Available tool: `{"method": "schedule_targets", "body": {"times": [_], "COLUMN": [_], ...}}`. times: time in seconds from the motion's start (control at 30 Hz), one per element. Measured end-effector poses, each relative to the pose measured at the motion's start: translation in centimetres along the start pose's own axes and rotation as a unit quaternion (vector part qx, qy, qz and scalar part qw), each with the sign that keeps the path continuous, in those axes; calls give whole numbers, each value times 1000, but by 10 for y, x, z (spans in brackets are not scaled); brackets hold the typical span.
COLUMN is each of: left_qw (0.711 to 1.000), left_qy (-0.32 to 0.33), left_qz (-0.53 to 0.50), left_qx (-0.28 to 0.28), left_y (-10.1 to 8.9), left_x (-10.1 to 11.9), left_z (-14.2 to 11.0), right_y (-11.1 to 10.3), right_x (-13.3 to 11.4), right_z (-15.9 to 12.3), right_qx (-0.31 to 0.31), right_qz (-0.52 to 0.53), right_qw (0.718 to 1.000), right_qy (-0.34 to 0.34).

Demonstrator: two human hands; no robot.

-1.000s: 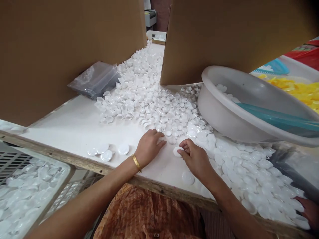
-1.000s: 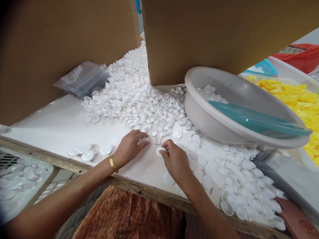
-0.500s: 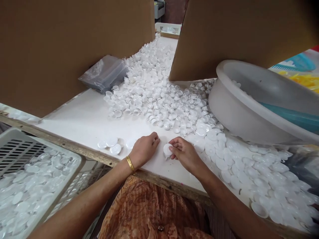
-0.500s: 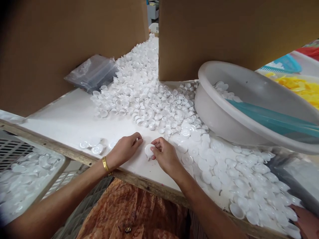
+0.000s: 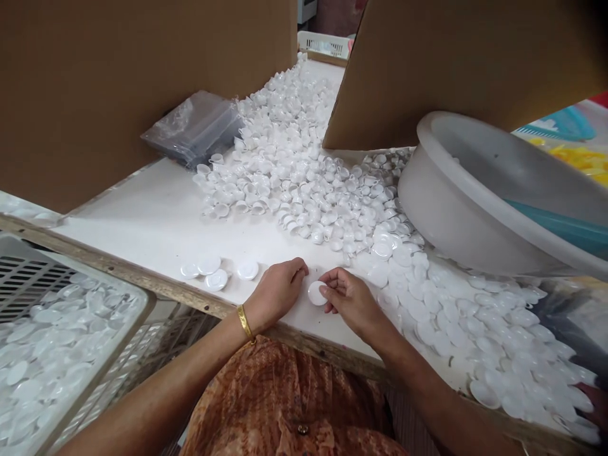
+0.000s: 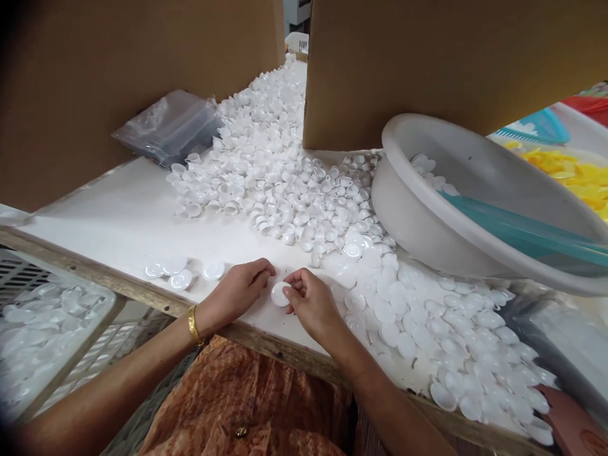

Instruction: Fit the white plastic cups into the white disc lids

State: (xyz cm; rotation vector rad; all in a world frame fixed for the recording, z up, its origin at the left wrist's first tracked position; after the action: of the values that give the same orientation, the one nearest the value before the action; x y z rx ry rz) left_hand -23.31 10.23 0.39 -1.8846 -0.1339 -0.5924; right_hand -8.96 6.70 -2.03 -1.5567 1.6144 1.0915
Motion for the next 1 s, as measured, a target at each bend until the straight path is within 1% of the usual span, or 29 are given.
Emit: {"method": "schedule_targets", "body": {"times": [0.1,0.17,0.23,0.33,0.4,0.47,0.53,0.6,0.67,0.8,0.9,1.0], "left_qw": [1000,1000,999,991,983,973,963,956,954,950,950,949], "left_qy": [3,8,11,18,21,25,37,47,54,75,84,85], "left_qz": [-11,-13,4,73,134,193,239,265,277,290,291,293], "left_qx": [0,10,48,112,127,125,120,115,105,82,77,78], "left_y": [2,3,3,5,9,14,16,16,16,15,16,16], "left_x": [0,3,10,23,29,32,31,30,30,34,36,32], "left_z": [-2,-3,-2,5,12,19,22,23,24,25,27,28], "right_y": [4,5,4,4,5,7,9,10,11,10,11,12], "right_x": [9,12,12,11,11,13,14,14,12,14,17,17], "right_z": [4,5,6,6,6,6,5,4,4,5,5,5], "right_qx": [13,15,18,27,30,23,8,-12,-26,-28,-22,-26], "right_qz": [-7,-4,-17,-61,-68,-29,31,78,102,106,95,99], "right_qw": [1000,1000,999,996,995,998,999,997,994,993,995,994], "right_qy": [1,-3,-20,-53,-60,-40,-3,22,28,38,33,24]}}
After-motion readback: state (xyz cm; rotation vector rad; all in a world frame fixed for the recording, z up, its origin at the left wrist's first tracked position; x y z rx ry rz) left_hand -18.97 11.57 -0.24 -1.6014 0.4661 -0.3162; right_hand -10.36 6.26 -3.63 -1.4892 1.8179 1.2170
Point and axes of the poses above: each hand's wrist, its own z-axis towards the middle knuckle, its own y-axis out of the palm, x = y × z, the point moved 5 cm from there along z, towards the middle knuckle, and after that the axes turned 15 degrees about z, right-handed, at the moved point
